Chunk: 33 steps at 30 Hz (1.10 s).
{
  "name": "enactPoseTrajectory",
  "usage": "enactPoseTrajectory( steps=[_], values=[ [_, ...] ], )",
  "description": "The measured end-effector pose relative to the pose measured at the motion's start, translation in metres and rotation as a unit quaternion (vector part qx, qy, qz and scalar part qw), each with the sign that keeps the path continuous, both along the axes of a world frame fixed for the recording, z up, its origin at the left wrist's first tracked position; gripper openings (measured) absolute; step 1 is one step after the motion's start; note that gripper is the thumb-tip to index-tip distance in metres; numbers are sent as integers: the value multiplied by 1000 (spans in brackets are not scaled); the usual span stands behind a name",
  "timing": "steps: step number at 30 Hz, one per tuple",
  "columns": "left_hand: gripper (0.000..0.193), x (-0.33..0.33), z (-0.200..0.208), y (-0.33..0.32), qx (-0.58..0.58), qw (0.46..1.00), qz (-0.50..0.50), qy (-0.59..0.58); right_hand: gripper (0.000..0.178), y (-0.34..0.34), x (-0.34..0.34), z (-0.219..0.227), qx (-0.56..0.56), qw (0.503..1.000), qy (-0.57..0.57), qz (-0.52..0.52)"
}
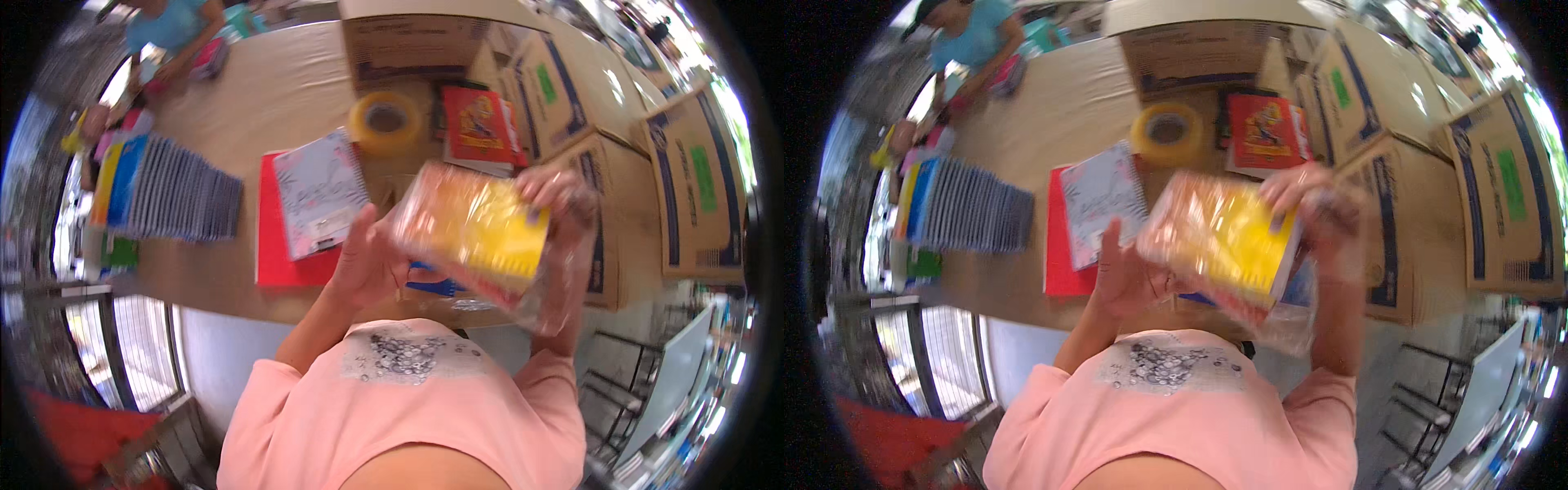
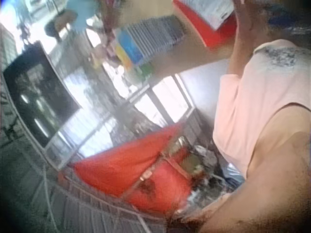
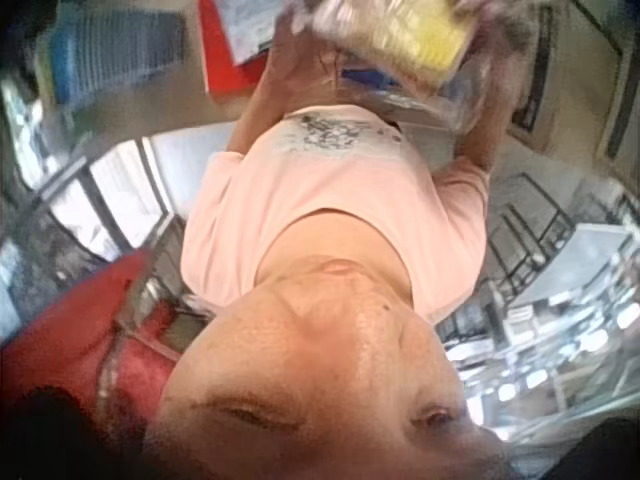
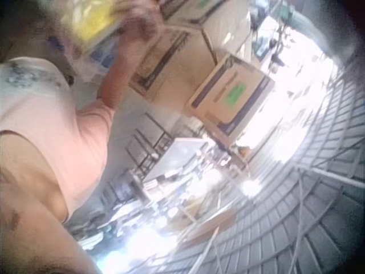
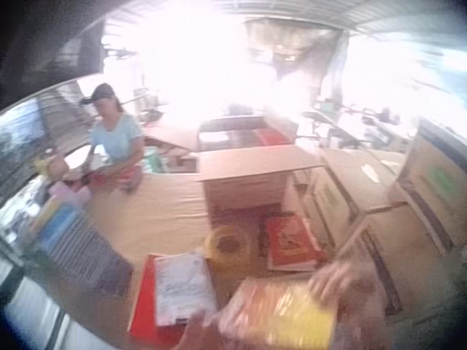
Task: The person sorts and packages small blue notebooks by hand, placing them into a plastic bag and then carrying the items across a warehouse to another table where they are organized into stacks.
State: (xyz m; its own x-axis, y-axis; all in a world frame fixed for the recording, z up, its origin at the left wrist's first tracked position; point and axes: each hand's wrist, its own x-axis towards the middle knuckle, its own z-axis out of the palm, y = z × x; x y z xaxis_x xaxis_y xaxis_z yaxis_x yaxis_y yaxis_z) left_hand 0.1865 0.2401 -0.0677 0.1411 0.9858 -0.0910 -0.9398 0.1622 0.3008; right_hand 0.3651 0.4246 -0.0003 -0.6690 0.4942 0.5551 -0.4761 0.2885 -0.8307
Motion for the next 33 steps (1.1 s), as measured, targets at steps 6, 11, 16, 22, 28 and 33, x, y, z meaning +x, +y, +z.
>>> enactPoseTrajectory(
  steps=[6,11,16,22,28,33],
  values=[
    [65,7,-20,-66,-118,968,201,90,30,-80,-37,-50,-124,975,-121,-140],
    [62,-1,-41,-110,-103,920,351,141,34,-100,-29,-88,-102,969,-212,-79],
    [64,1,-58,-120,-2,870,461,174,44,-137,-52,-76,-272,928,-242,84],
    [85,-9,-78,-148,-58,718,514,466,42,-148,-71,-52,88,966,-233,72],
    [68,7,-79,-171,-70,415,418,805,44,-175,-82,-79,209,922,-286,155],
    [45,19,-84,-180,-111,224,375,892,37,-176,-69,-81,237,932,-249,118]
  ],
)
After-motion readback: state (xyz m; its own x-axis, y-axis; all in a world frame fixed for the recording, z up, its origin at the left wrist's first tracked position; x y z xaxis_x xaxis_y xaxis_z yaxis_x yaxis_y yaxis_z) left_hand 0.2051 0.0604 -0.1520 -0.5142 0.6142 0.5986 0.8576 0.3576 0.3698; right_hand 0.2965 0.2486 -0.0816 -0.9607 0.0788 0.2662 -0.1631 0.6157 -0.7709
